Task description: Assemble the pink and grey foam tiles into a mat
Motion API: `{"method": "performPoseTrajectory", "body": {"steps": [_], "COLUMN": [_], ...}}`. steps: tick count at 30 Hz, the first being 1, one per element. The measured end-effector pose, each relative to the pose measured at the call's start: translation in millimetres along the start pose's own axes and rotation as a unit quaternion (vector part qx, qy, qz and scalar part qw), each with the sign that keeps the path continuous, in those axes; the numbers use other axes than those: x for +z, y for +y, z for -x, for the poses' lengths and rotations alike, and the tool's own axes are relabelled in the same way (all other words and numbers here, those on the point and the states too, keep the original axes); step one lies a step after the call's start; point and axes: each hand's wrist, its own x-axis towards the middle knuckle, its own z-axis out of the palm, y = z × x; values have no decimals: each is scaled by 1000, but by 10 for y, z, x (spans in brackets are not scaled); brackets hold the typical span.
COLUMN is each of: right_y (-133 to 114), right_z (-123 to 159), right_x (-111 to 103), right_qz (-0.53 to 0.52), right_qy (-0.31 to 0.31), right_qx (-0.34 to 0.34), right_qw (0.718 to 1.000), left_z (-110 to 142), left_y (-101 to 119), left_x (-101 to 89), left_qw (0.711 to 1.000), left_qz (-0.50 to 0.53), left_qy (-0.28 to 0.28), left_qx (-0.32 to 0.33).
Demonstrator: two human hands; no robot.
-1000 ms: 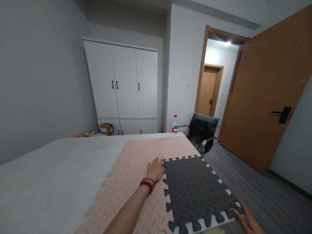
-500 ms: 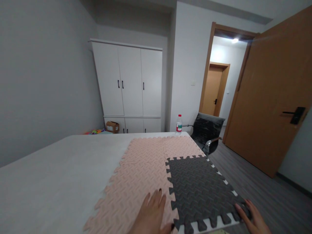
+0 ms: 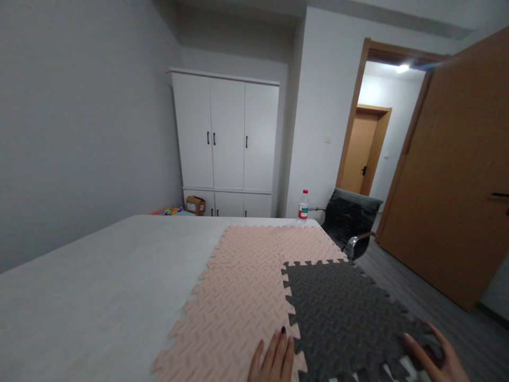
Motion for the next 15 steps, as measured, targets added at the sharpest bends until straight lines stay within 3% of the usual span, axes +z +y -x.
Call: {"method": "performPoseTrajectory", "body": {"steps": [8,10,15], "right_y": [-1154,-1397,-1742], "right_z": [432,603,993], "right_x": [405,527,884], "right_qz": [-130,-156,-157], "right_qy": [95,67,-119], "right_qx": [-83,-98,-183], "right_qw": [983,981,963], "left_z": [5,14,44], "left_y": [16,25,42], "left_x": [8,-5,-12], "left_qw": [999,999,995], "left_qz": [35,37,43], "left_qy": [-7,-27,-84], "left_qx": [-23,-30,-42]}}
